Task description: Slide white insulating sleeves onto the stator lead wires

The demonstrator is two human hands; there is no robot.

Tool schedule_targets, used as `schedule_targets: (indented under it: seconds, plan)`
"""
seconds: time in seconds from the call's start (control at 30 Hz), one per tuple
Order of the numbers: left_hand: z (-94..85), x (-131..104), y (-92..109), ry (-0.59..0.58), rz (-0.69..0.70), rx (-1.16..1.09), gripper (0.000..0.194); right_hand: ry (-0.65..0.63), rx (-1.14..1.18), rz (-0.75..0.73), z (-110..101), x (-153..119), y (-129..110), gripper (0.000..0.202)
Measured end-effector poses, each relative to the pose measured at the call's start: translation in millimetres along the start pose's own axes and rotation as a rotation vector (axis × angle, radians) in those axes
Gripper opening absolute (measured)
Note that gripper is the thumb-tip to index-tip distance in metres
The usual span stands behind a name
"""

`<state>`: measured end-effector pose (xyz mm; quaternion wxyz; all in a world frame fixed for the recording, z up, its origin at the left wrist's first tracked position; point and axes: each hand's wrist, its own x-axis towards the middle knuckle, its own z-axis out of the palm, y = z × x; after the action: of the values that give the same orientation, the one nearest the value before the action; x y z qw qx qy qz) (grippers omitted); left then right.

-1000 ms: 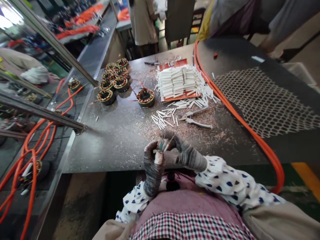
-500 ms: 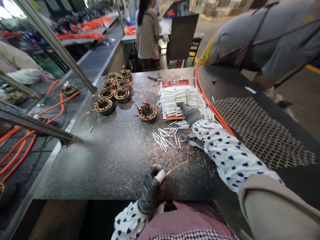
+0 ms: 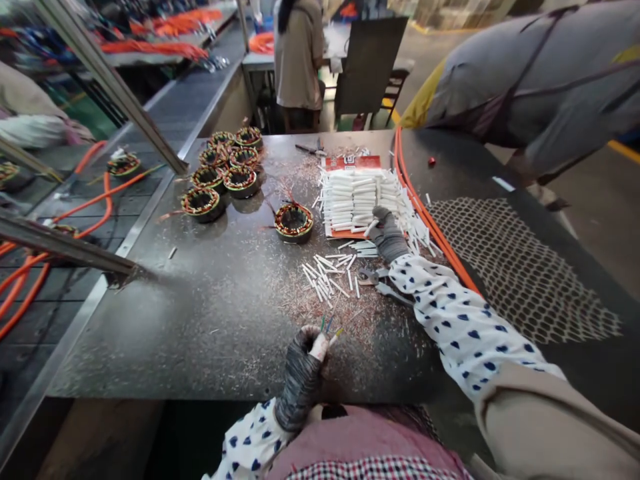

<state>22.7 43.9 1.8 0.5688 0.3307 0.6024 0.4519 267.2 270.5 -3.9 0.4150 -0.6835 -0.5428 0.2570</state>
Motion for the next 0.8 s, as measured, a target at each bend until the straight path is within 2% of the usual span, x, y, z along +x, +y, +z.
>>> schedule_targets:
  seconds: [0.1,0.23,0.33,0.5,0.73,0.8]
  plan:
    - [5.6,-2.8,10.2,0.001,-0.008,0.028,0.035,-0.016,0.308,0.047,-6.8,-39.7,-18.6,0.045]
    - [12.5,-11.8,22.9,-0.005,-0.009,0.012,0.034,-0.246,0.822,0.283,-14.7,-117.1,-53.5,0.051]
    - [15.3,-19.1,24.6,-0.007,-0.006,0.026,0.034,-0.230,1.038,0.408,-16.0,-157.1,-71.3,0.053]
    - [15.5,-27.0,17.5,-0.053,-0.095,-0.019,0.038,-0.106,1.143,0.409,-15.8,-171.6,-78.3,0.055]
    - [14.9,-30.0,15.7,-0.053,-0.046,-0.017,0.036,-0.113,1.111,0.311,-21.1,-170.6,-79.4,0.059]
    - [15.1,-29.9,17.1,-0.053,-0.051,-0.025,0.037,-0.171,1.067,0.242,-23.8,-167.0,-75.4,0.059]
